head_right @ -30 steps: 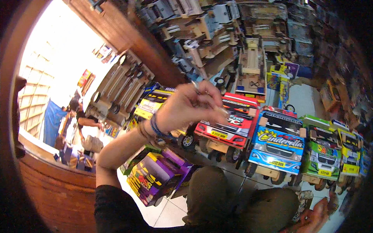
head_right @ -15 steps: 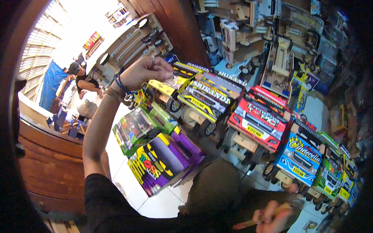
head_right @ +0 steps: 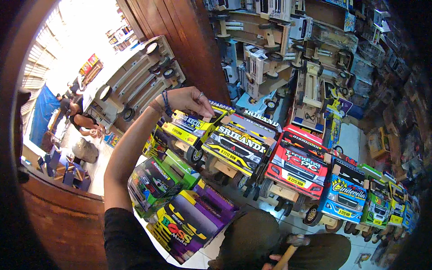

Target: The person assembles wooden toy trucks by inserting nails into pre-drilled holes and tapping them in with a small hammer. The person handles multiple truck bodies and wheels, repeatedly picking nails from a box and securing them to complete each unit.

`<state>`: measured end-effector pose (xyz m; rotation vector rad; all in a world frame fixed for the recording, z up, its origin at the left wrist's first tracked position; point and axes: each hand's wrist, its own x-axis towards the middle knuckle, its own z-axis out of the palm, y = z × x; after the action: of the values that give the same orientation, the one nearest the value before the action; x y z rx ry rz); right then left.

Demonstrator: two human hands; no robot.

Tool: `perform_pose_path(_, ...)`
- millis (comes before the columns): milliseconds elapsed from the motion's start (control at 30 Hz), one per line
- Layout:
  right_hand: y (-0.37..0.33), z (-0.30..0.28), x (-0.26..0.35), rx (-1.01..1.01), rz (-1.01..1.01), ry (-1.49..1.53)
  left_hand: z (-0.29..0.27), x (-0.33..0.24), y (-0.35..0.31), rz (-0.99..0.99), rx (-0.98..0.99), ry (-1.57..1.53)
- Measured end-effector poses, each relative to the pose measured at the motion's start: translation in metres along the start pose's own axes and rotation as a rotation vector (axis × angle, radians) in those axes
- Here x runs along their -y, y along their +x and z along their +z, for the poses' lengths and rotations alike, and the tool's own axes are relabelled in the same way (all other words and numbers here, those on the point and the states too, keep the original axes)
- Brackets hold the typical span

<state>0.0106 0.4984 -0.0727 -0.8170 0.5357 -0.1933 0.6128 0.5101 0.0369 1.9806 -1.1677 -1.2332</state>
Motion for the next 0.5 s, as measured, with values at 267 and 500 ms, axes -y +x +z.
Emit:
perform_pose_path(267,0.029,0.019,0.072,0.286,0.067,-0.723,-0.002,0.016,0.017,0.156,0.07,-0.029)
perform_pose_path(500,0.095,0.074,0.18,-0.031,-0.127,-0.854,0.003,0.023,0.024,0.301,0.055,-0.064)
